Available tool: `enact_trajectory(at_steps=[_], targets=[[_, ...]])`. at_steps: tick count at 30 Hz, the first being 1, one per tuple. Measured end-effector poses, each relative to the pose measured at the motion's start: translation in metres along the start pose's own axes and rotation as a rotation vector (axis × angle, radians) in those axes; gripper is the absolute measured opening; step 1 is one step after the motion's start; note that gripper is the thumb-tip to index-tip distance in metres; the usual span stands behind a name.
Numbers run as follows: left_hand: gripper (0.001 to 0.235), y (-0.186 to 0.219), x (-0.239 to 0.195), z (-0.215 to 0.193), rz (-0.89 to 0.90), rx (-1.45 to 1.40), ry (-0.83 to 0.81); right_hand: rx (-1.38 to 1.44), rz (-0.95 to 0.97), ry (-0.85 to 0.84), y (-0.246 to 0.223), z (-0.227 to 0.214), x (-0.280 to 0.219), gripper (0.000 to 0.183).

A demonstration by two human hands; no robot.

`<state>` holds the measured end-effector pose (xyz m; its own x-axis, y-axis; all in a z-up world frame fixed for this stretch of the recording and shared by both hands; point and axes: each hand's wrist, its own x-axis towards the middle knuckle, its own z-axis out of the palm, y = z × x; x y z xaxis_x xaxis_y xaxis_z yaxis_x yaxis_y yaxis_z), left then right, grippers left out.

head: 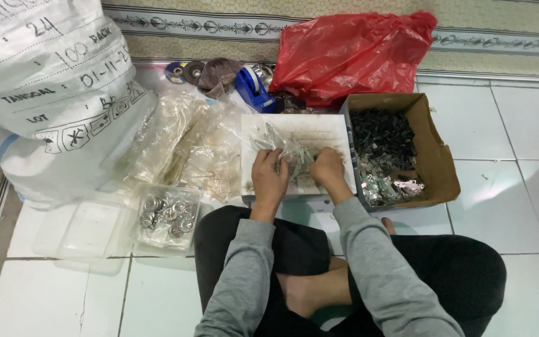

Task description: The person sits on the floor and sorts small metal hardware parts from a cardboard box into a white tray and plastic bags. They pick up items, separate them by type, and place them into the tray or bags.

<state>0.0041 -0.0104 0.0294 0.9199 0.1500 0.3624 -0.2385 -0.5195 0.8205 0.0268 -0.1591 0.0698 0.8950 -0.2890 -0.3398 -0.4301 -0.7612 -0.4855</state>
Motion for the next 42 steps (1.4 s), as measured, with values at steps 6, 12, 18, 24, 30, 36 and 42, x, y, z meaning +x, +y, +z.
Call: enact_trajectory(at_steps=[6, 12, 18, 24, 30, 36, 42], targets=[[0.02, -0.003, 0.0, 0.001, 0.021, -0.014, 0.01, -0.146, -0.061, 0.005, -0.002, -0.007, 0.004, 0.027], [0.02, -0.003, 0.0, 0.002, 0.012, -0.03, -0.002, -0.113, -0.092, 0.01, -0.013, -0.019, -0.012, 0.028], [0.021, 0.005, 0.0, -0.005, -0.012, -0.083, -0.002, 0.068, -0.069, -0.015, 0.043, 0.004, 0.038, 0.035], [0.023, 0.011, 0.001, -0.008, -0.022, -0.113, -0.014, 0.473, 0.01, -0.177, 0.041, -0.04, 0.009, 0.046], [0.025, 0.002, 0.0, -0.001, -0.004, -0.138, -0.036, 0.682, 0.103, -0.356, 0.02, -0.05, -0.025, 0.042], [0.032, 0.002, 0.0, -0.002, 0.008, -0.171, -0.113, 0.735, 0.077, -0.429, 0.01, -0.007, 0.006, 0.055], [0.044, -0.005, -0.003, 0.001, -0.004, -0.156, -0.147, 0.65, -0.014, 0.06, 0.025, 0.056, 0.057, 0.036]])
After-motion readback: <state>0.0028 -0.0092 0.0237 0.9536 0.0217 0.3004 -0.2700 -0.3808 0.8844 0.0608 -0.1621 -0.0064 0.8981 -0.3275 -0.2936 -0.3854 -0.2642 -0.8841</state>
